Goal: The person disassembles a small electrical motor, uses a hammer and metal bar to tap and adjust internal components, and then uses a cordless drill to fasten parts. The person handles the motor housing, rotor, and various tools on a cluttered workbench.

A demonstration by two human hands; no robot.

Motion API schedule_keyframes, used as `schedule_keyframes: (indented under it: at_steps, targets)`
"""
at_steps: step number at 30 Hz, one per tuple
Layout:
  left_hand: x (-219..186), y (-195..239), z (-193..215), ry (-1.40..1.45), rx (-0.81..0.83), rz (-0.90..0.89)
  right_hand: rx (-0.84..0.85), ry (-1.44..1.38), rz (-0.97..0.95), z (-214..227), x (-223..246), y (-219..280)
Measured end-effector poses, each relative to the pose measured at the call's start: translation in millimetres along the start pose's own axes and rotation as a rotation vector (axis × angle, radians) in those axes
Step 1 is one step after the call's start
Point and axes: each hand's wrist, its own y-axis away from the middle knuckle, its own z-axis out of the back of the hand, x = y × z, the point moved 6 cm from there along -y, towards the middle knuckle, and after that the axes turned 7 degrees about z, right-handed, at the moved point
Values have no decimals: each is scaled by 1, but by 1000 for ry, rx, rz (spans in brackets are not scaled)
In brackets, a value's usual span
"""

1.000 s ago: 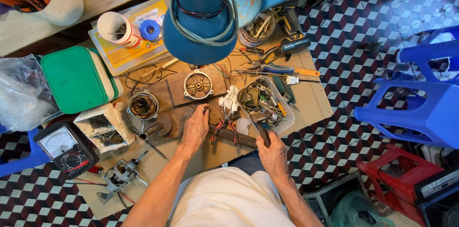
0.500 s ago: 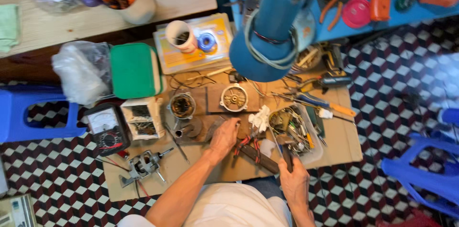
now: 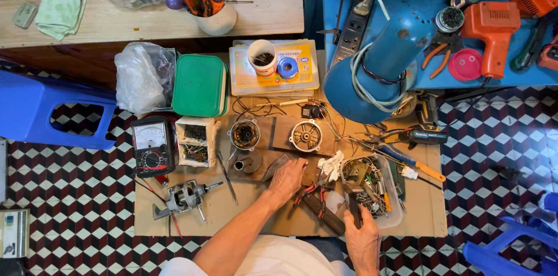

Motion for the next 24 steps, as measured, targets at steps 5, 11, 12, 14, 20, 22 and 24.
schedule_keyframes:
  at_steps: [5, 11, 12, 14, 20, 22, 24]
  targets:
    - [7, -4, -6, -104, 35, 19, 21, 27, 26, 2, 6, 1]
    - [5, -1, -7, -128, -18, -32, 47, 29, -22, 2, 17, 3]
    - [3, 1, -5, -121, -27, -46, 47, 21, -6, 1, 20, 3]
    - [-6, 7, -2, -119, -55, -106, 41, 20, 36, 3, 24, 7]
    - [-24, 24, 21, -14, -51, -22, 140, -198, -62, -4, 26, 12]
    - [-24, 30, 29, 44, -22, 77, 167, -307, -30, -3, 33, 11]
    - [-20, 36, 28, 46, 54, 202, 205, -362, -14, -1, 39, 11]
